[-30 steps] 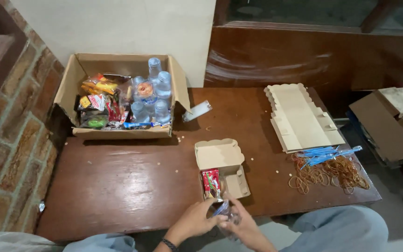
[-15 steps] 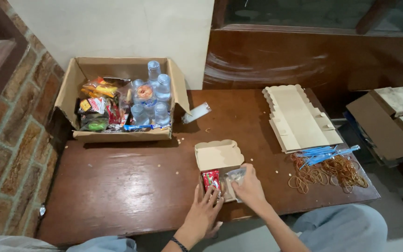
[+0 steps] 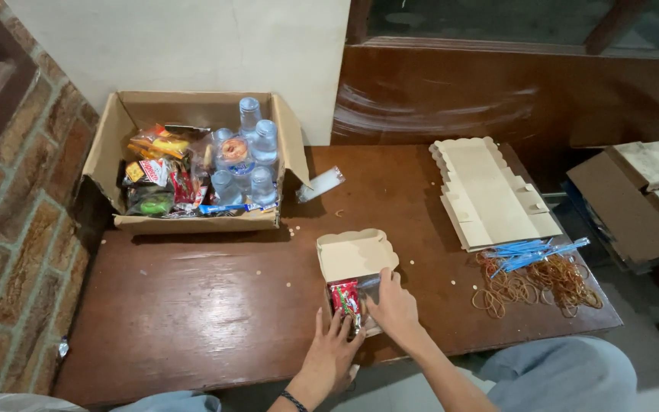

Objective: Assembling cardboard snack boxes by folding templates and filling them with snacks and water bottles.

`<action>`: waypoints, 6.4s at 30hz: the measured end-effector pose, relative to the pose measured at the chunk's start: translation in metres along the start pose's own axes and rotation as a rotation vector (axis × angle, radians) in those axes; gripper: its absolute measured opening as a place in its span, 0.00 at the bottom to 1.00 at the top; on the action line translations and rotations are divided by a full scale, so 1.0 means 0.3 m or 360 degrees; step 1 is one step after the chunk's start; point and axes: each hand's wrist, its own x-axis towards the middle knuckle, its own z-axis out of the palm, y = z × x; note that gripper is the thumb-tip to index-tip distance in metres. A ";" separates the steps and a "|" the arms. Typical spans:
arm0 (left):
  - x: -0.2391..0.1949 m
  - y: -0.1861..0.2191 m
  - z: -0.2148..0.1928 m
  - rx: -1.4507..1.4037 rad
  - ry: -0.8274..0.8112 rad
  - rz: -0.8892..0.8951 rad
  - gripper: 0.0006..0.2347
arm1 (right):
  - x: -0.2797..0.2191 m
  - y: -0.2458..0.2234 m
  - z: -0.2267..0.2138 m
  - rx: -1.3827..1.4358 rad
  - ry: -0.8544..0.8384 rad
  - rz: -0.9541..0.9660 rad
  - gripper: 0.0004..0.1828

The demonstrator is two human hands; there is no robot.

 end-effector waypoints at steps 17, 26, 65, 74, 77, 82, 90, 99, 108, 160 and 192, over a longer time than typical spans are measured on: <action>-0.050 0.002 -0.106 -0.0189 0.0105 0.0062 0.36 | 0.025 0.073 0.109 -0.0090 0.0015 -0.0098 0.44; -0.042 0.004 -0.040 -0.0128 0.0611 -0.0001 0.33 | -0.017 0.097 0.131 -0.0252 0.0523 -0.0713 0.26; -0.026 -0.015 -0.069 -0.0595 0.0148 -0.0580 0.30 | -0.116 0.350 0.239 0.0260 0.0652 -0.0729 0.19; -0.023 -0.037 -0.043 -0.0482 0.0337 -0.0514 0.27 | -0.122 0.337 0.207 0.0935 0.0340 -0.0492 0.26; -0.028 -0.044 -0.044 -0.0578 0.0238 -0.0510 0.29 | -0.123 0.348 0.229 0.1112 0.0416 -0.0361 0.27; -0.016 -0.072 0.030 -0.0637 0.0421 -0.0428 0.30 | -0.106 0.362 0.251 0.0923 0.0340 -0.0298 0.21; -0.027 -0.053 -0.030 -0.0782 0.0194 -0.0540 0.31 | -0.096 0.368 0.300 0.0945 0.0409 -0.0322 0.25; -0.003 -0.075 0.106 -0.0419 0.0407 -0.0422 0.29 | -0.105 0.301 0.128 0.1060 0.0084 -0.0194 0.31; 0.020 -0.108 0.147 -0.0246 0.0402 -0.0403 0.32 | 0.035 0.410 -0.245 0.0379 -0.0350 -0.0384 0.42; -0.018 -0.134 0.044 -0.0493 0.0119 -0.0433 0.34 | 0.513 1.396 -0.403 -0.0489 0.0296 -0.0248 0.08; -0.018 -0.127 0.019 -0.0470 0.0067 -0.0446 0.34 | 0.445 1.354 -0.399 -0.0289 0.0057 0.0061 0.08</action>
